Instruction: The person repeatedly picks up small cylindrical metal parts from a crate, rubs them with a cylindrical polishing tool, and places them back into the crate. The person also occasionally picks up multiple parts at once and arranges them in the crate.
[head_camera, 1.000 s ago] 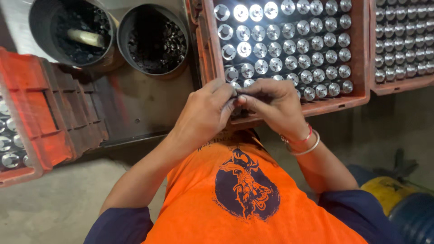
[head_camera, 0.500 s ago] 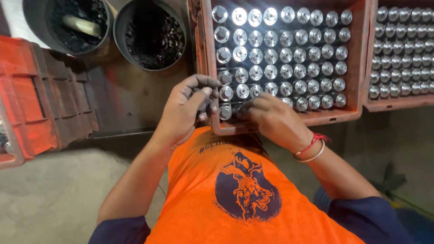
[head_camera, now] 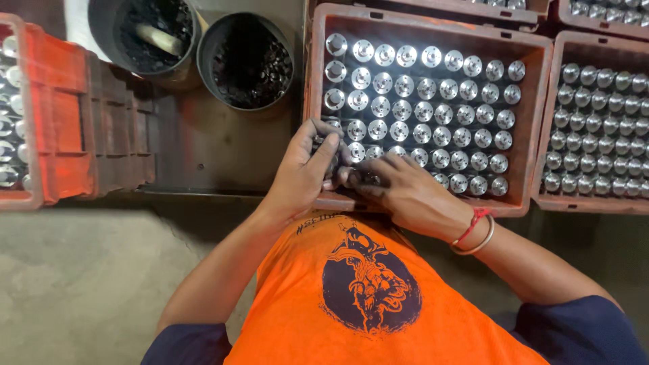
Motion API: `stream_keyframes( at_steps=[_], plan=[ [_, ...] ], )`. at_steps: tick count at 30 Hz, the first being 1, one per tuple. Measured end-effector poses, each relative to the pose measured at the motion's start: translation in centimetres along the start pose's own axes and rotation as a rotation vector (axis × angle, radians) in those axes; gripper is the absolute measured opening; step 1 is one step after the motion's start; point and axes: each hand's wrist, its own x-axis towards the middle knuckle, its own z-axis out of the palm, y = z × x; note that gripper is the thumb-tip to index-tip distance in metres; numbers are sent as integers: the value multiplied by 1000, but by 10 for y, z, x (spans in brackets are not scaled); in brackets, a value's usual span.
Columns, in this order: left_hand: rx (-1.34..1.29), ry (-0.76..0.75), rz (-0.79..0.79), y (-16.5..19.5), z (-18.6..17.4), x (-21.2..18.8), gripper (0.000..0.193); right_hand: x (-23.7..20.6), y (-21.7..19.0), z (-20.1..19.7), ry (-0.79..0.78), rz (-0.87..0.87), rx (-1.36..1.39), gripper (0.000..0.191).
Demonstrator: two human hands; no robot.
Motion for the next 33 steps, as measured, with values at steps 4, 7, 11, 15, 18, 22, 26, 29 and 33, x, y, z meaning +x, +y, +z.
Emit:
stream_keyframes(
  at_steps=[4, 7, 11, 15, 18, 22, 26, 29, 33],
  plan=[
    [-40, 79, -21, -10, 3, 9, 8, -6, 10, 3, 68, -39, 136, 34],
    [13, 87, 17, -16, 5, 17, 8, -1, 20, 1, 214, 105, 386, 26],
    [130, 82, 126, -23, 12, 24, 10, 20, 34, -2, 394, 333, 722, 27],
    [306, 140, 140, -23, 17, 25, 13, 35, 48, 3, 404, 256, 914, 26],
    [240, 113, 137, -23, 21, 24, 16, 38, 58, 6, 253, 304, 1452, 16],
    [163, 161, 186, -22, 18, 25, 16, 39, 70, 1, 292, 320, 1069, 13],
    [-36, 159, 261, -20, 9, 24, 15, 35, 69, -1, 131, 285, 530, 17],
    [16, 214, 225, -20, 9, 24, 16, 32, 54, 8, 111, 135, 281, 17],
    [75, 191, 187, -16, 10, 28, 18, 35, 40, 10, 174, 65, 225, 19]
  ],
)
